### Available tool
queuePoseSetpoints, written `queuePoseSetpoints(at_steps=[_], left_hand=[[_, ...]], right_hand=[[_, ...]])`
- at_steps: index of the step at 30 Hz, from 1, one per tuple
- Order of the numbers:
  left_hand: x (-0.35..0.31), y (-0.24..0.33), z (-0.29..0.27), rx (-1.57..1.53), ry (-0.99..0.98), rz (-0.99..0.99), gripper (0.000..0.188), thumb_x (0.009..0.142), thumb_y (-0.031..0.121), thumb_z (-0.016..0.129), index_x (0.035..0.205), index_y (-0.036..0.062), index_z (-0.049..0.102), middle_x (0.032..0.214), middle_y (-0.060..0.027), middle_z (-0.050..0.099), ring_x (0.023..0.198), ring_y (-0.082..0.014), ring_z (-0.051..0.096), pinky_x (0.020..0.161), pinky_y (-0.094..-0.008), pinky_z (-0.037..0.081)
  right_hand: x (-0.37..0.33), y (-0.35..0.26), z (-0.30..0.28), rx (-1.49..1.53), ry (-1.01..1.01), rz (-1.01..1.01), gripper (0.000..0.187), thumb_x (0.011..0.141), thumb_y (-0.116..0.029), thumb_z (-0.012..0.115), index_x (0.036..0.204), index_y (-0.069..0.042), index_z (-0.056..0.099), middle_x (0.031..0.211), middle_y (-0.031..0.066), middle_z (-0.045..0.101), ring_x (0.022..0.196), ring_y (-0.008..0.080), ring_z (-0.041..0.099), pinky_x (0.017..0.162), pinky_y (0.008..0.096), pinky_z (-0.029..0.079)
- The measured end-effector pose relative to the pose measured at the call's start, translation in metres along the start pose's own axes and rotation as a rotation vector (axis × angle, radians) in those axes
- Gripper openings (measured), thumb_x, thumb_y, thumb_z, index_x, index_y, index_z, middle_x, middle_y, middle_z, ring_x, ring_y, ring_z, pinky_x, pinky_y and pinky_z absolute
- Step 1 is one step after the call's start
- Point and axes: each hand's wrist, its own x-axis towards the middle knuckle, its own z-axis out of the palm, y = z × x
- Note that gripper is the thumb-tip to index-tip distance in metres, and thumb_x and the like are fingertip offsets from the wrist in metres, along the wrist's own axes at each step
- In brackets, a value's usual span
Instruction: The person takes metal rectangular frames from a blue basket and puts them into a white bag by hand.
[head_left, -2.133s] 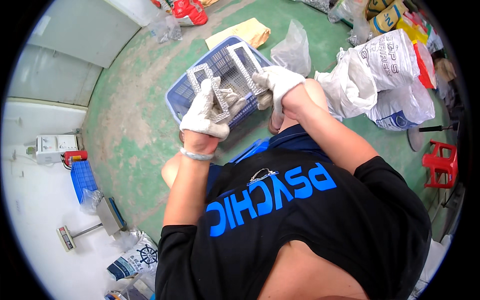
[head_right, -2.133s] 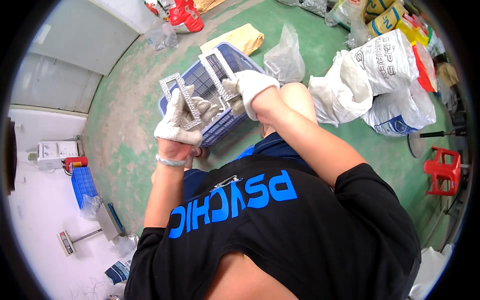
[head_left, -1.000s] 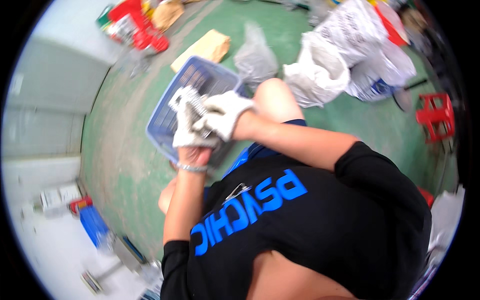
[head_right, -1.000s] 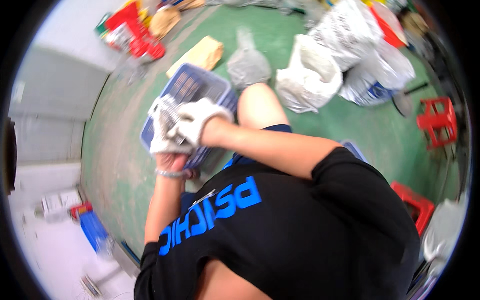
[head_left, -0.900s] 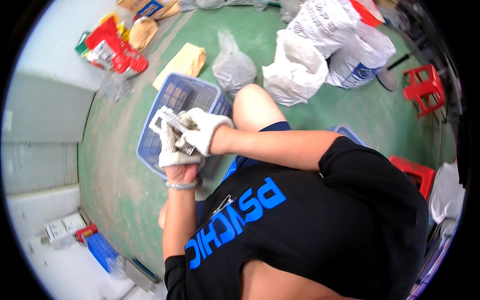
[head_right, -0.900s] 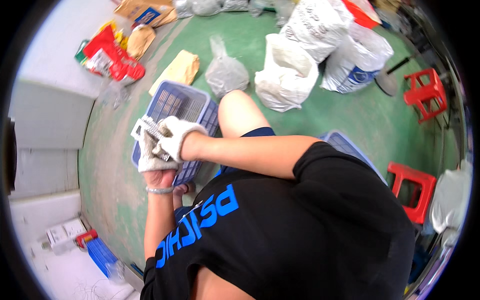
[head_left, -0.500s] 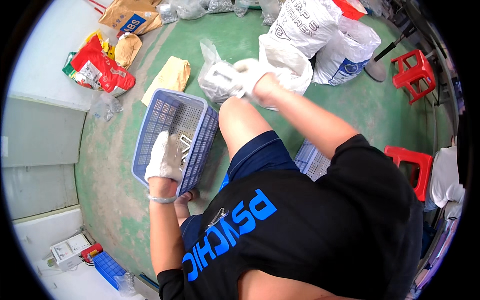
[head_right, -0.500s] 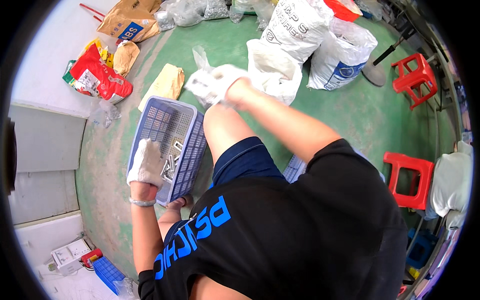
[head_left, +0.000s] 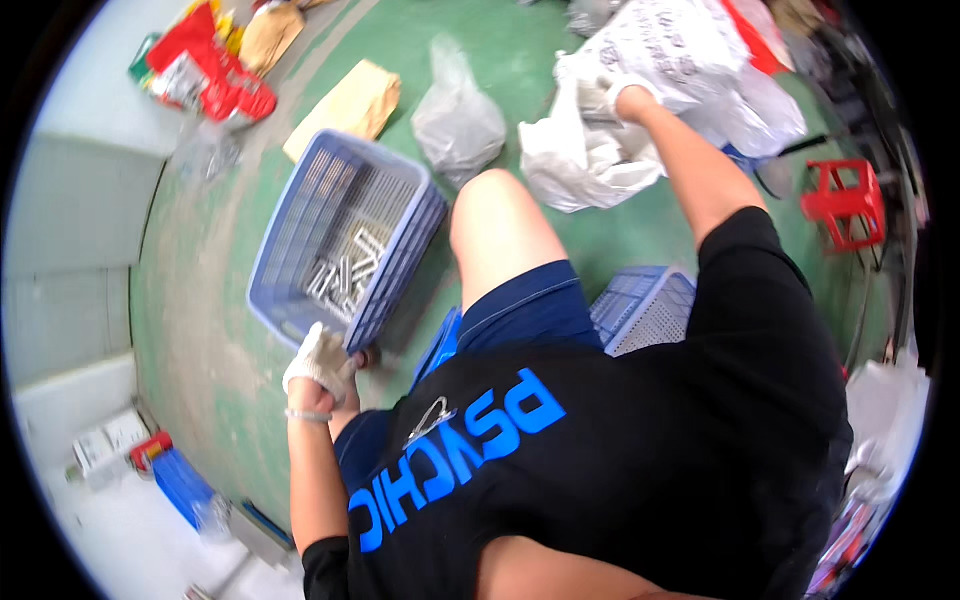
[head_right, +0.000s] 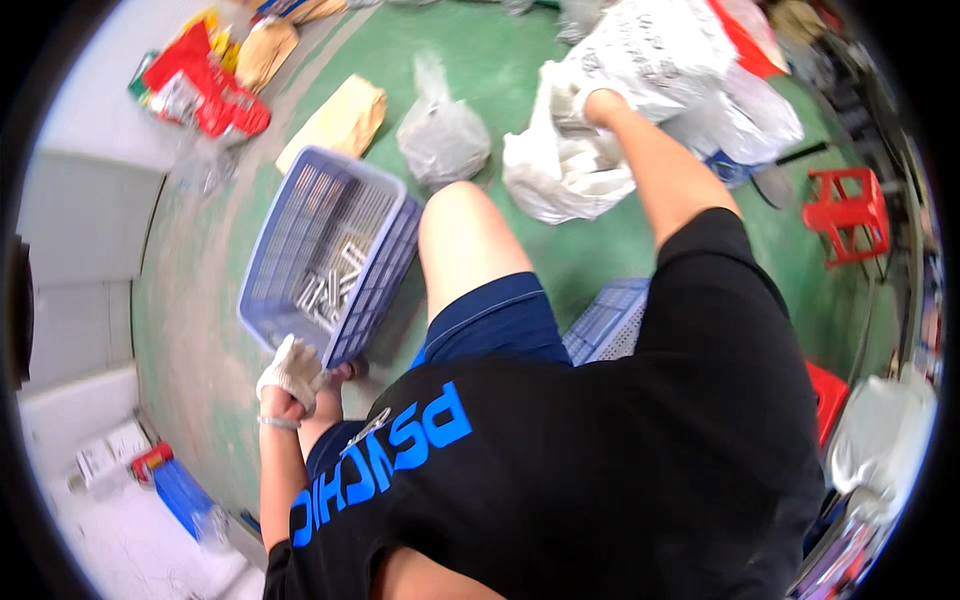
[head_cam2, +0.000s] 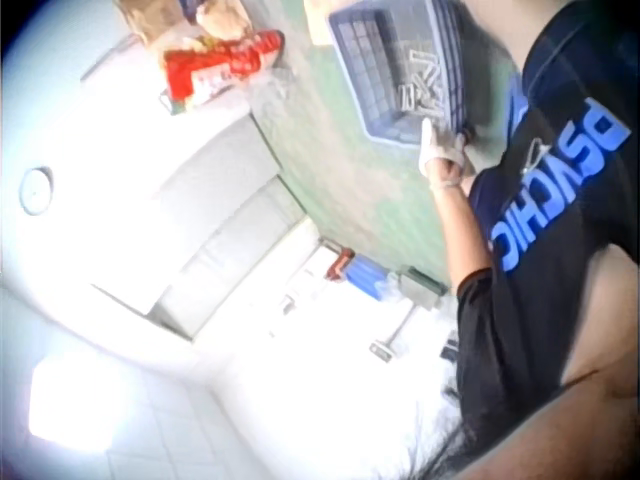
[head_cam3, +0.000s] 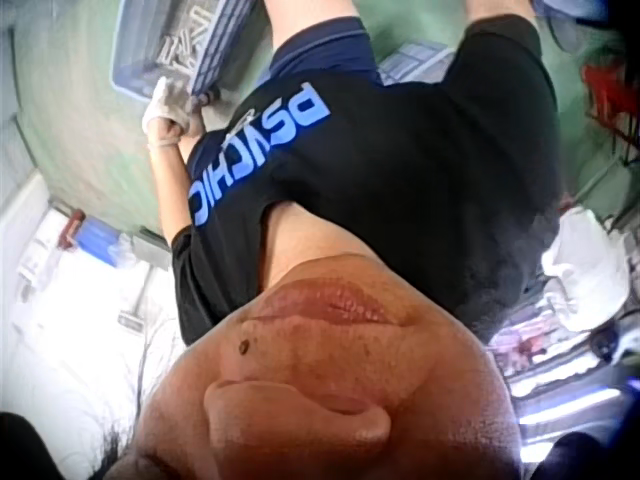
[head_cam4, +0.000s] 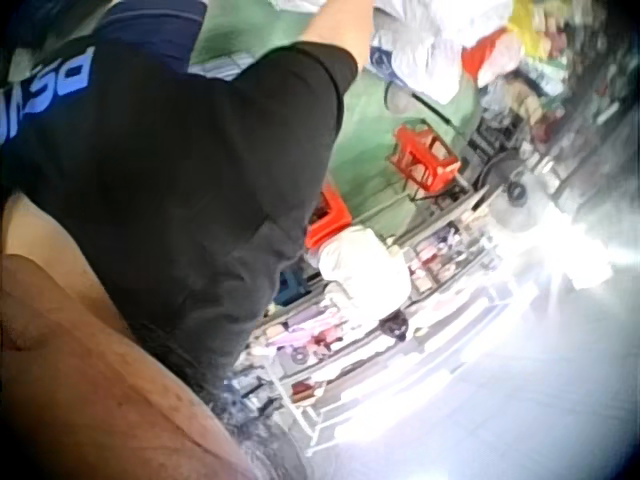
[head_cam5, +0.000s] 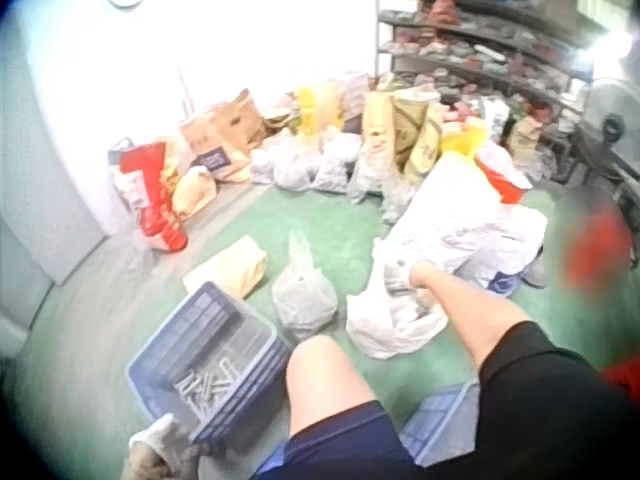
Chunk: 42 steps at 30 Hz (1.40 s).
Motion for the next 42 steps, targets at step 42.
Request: queuePoseSetpoints(at_steps=[42], left_hand=[[0.107, 0.061, -0.176, -0.408, -0.027, 0.432, 0.046, 0.095, 0.026, 0.046, 0.133, 0.0006, 0.041, 0.137, -0.0162, 0.043, 0.123, -0.0342, 0.045, 0.102, -0.0514, 0.036]], right_hand=[[0.048, -0.547, 0.413, -0.547, -1.198, -0.759, 0.045, 0.072, -0.042, 0.068, 0.097, -0.005, 0.068, 0.097, 0.0189, 0.066, 0.090, 0.0339, 0.063, 0.080, 0.0408, 0.048]])
